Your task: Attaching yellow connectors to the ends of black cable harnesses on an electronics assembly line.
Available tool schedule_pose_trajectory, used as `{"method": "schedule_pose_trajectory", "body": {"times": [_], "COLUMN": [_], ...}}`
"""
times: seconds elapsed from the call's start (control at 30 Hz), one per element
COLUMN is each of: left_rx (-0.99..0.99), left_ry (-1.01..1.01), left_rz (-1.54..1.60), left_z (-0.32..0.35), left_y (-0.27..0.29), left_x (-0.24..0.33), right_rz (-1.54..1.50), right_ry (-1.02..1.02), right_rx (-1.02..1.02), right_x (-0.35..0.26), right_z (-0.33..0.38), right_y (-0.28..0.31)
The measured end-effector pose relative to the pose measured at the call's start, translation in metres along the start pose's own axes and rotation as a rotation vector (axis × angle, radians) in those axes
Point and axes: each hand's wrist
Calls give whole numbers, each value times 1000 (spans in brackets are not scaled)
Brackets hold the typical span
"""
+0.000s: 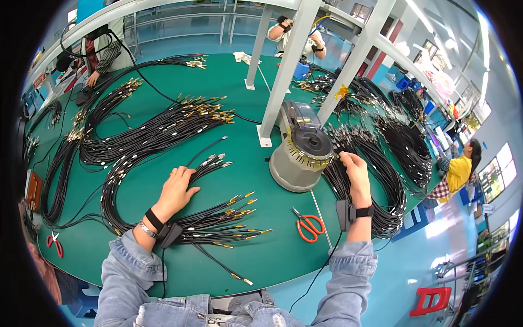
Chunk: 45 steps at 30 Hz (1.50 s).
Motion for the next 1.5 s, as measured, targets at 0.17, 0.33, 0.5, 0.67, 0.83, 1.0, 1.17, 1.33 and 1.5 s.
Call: {"method": "schedule_pose_trajectory", "body": {"times": [0.17,0.33,0.5,0.67,0.83,1.0,1.17,1.33,1.5], "left_rx": [-13,-39,-262,-299,-321,-340,-527,-378,-220], "left_ry": [21,-9,-109,-42,-44,-130,-6,-105,-174], "left_rz": [22,47,-61,-141,-165,-162,-71,8,-23], "left_z": [2,30,97,158,184,191,182,138,54], "left_y": [4,35,93,99,94,113,136,137,88], "left_x": [3,1,-13,-42,-82,-110,-103,-55,-10], "right_rz": [114,123,24,-290,-484,-437,-491,-586,-705], "right_ry": [-85,-60,-69,58,223,283,248,215,154], "right_rx": [-195,-237,-175,-126,-235,-409,-488,-582,-695], "right_x": [0,0,4,-3,-40,-49,-46,-39,-23], "right_z": [-21,-31,-31,-20,14,39,66,80,78], "right_y": [3,9,9,6,-42,-64,-96,-131,-159]}}
Point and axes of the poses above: each hand's wrist, its own z-axis away from the middle knuckle, its own y-axis out of the back of the hand, x = y × z, and after that the axes turned 12 degrees about -x, right-handed
